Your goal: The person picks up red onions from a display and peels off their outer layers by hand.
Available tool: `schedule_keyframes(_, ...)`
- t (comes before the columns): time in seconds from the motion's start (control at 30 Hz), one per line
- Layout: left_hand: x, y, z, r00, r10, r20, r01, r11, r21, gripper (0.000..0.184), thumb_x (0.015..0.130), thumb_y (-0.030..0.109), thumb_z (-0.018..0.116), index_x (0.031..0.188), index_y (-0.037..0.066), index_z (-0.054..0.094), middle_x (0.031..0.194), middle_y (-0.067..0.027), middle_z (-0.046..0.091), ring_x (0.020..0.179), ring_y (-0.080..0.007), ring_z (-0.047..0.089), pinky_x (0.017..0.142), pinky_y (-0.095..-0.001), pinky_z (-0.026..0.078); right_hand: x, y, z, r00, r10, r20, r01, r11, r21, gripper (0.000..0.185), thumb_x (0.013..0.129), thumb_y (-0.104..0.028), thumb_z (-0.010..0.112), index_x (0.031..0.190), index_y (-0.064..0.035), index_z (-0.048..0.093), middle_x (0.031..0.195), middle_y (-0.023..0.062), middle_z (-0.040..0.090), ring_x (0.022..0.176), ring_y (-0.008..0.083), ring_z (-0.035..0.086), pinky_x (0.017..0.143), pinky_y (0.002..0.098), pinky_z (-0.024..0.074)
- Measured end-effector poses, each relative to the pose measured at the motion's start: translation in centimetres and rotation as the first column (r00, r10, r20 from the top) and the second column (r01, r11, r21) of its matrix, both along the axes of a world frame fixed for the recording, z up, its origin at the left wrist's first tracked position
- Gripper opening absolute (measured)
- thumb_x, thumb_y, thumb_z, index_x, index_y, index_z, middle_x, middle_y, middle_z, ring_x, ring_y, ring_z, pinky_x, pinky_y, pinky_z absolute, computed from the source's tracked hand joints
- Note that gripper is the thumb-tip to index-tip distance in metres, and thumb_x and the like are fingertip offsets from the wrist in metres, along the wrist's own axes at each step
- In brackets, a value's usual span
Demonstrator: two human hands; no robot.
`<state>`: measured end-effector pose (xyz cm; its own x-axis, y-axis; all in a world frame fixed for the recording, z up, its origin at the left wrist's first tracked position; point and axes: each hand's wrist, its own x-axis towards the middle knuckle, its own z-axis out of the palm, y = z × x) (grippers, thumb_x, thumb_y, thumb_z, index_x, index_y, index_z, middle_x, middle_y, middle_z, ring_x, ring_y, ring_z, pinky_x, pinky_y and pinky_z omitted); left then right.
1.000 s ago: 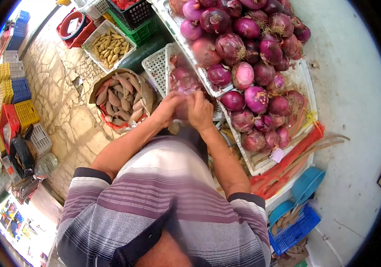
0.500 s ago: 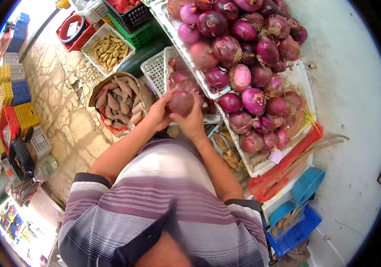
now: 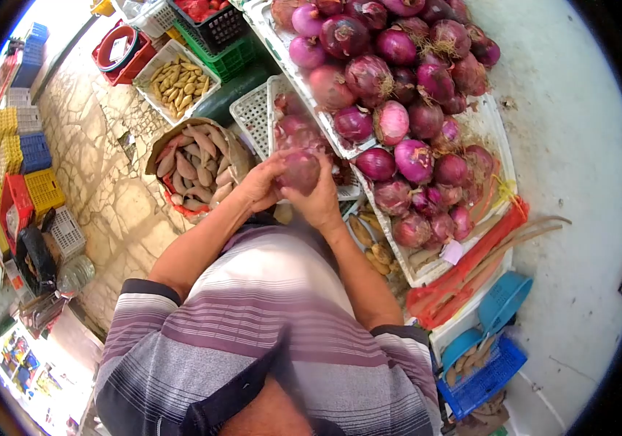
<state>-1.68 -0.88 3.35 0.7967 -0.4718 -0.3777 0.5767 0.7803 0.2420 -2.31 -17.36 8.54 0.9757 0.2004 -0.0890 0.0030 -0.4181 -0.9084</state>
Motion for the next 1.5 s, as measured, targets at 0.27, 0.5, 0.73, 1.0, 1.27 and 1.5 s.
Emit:
schedule_keyframes(0.27,0.4,-0.6,0.4,0.998,0.031,-0.057,-0.022,0.990,0.141,0.030,0.096,0.003,0.054,0.125,0.009,0.053,0.117,-0.0119,0.063,0.109,-0.0252,0.065,0.097,-0.0421,0.055,0.0,-0.2,-0.5,0.994,0.058,0.091,-0.048,0.993,-0.109,0.098,0.067,-0.019,0.090,0.146,-0.0020,0.037,0.136,0.0223,0.054,0.126,0.0359,0.056,0.107,0.0417,0.0455)
schedule_keyframes(0.5,1.3,-0.2,0.5,0.999,-0.001,-0.043,0.011,0.974,0.228,0.034,0.095,0.009,0.063,0.128,0.007,0.054,0.118,-0.0091,0.062,0.105,-0.0231,0.066,0.093,-0.0359,0.056,1.3,-0.4,-0.6,0.969,0.174,0.174,-0.132,0.965,-0.227,0.098,0.069,-0.024,0.091,0.146,0.0007,0.036,0.133,0.0274,0.053,0.123,0.0434,0.054,0.105,0.0472,0.0456)
schedule_keyframes(0.73,2.0,0.1,-0.3,0.996,-0.075,-0.038,0.082,0.960,0.267,0.040,0.093,0.010,0.065,0.129,0.007,0.049,0.116,-0.0105,0.062,0.102,-0.0220,0.066,0.086,-0.0363,0.057,2.3,-0.7,-0.7,0.937,0.266,0.227,-0.206,0.944,-0.256,0.095,0.071,-0.032,0.089,0.145,-0.0005,0.039,0.130,0.0258,0.055,0.118,0.0442,0.055,0.101,0.0482,0.0466)
schedule_keyframes(1.0,2.6,0.6,-1.9,0.982,-0.181,-0.046,0.186,0.948,0.257,0.047,0.094,0.020,0.069,0.134,0.012,0.047,0.118,-0.0112,0.061,0.099,-0.0276,0.068,0.072,-0.0473,0.063,5.1,-1.6,0.5,0.924,0.381,-0.027,-0.381,0.917,-0.119,0.087,0.072,-0.032,0.088,0.143,-0.0045,0.044,0.134,0.0212,0.057,0.125,0.0355,0.056,0.105,0.0429,0.0451)
schedule_keyframes(1.27,1.5,1.2,-1.4,0.974,-0.226,0.012,0.214,0.939,0.270,0.060,0.093,0.022,0.070,0.145,0.011,0.043,0.130,-0.0090,0.057,0.115,-0.0240,0.062,0.087,-0.0434,0.060,5.0,-1.7,-2.1,0.919,0.322,-0.227,-0.302,0.946,0.119,0.084,0.075,-0.027,0.087,0.144,-0.0056,0.045,0.130,0.0145,0.059,0.122,0.0243,0.057,0.105,0.0367,0.0445)
schedule_keyframes(1.5,1.2,0.7,0.8,0.992,-0.083,-0.098,0.108,0.953,0.283,0.058,0.094,0.023,0.070,0.145,0.013,0.043,0.127,-0.0061,0.056,0.112,-0.0223,0.062,0.086,-0.0433,0.061,5.2,-0.7,0.8,0.944,0.312,-0.105,-0.318,0.947,-0.044,0.081,0.077,-0.025,0.084,0.145,-0.0059,0.045,0.133,0.0174,0.059,0.125,0.0307,0.056,0.106,0.0403,0.0440)
